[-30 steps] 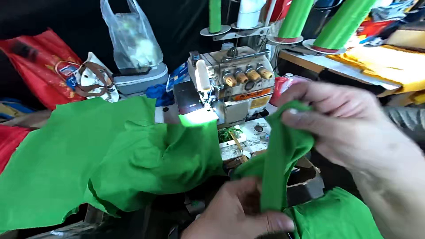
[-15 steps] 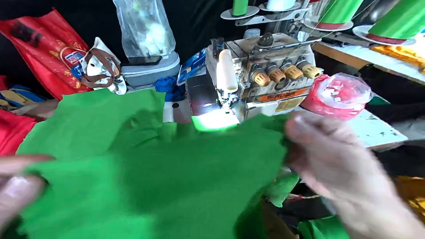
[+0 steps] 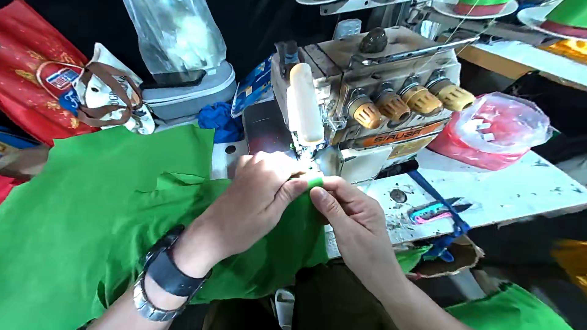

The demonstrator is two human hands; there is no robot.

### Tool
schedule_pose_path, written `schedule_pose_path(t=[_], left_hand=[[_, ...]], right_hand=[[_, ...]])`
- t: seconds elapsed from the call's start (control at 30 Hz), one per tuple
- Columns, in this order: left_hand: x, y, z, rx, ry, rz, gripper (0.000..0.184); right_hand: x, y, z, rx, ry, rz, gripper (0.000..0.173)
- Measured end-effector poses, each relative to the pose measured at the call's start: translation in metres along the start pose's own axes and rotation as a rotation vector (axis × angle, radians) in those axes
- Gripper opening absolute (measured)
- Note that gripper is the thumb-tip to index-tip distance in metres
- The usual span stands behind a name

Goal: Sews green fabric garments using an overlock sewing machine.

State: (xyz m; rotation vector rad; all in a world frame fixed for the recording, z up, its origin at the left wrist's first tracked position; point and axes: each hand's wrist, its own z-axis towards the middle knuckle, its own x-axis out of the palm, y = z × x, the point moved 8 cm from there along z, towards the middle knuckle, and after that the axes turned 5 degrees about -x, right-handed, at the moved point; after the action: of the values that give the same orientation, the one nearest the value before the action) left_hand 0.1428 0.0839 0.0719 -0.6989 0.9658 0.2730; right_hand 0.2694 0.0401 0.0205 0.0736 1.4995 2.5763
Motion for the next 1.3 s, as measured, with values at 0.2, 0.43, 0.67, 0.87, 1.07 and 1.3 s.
schedule_pose_path(t=[0.2, 0.43, 0.67, 0.87, 1.07, 1.3], left_hand=[[-0.014, 0.005, 0.011, -0.093, -0.176, -0.143, 0.012], [0.004, 0.014, 0.014, -0.223, -0.320, 0.059, 0.009], [0.010, 0.016, 0.012, -0.293, -0.218, 0.200, 0.027], [0.012, 0.020, 0.011, -0.281, -0.182, 0.197, 0.015], [0.011, 0.007, 0.010, -0.203, -0.135, 0.270, 0.020], [0.011, 0.012, 0.013, -0.268, -0.129, 0.274, 0.015]], right_hand=[[0.014, -0.019, -0.037, 0.141, 0.132, 0.180, 0.034], [-0.021, -0.029, -0.051, 0.000, 0.002, -0.230, 0.033], [-0.017, -0.050, -0.048, 0.044, 0.018, -0.079, 0.032], [-0.011, -0.054, -0.044, 0.052, -0.052, 0.122, 0.026], [-0.009, -0.052, -0.051, 0.057, -0.053, 0.110, 0.028], [-0.004, -0.054, -0.050, 0.081, -0.005, 0.199, 0.025]])
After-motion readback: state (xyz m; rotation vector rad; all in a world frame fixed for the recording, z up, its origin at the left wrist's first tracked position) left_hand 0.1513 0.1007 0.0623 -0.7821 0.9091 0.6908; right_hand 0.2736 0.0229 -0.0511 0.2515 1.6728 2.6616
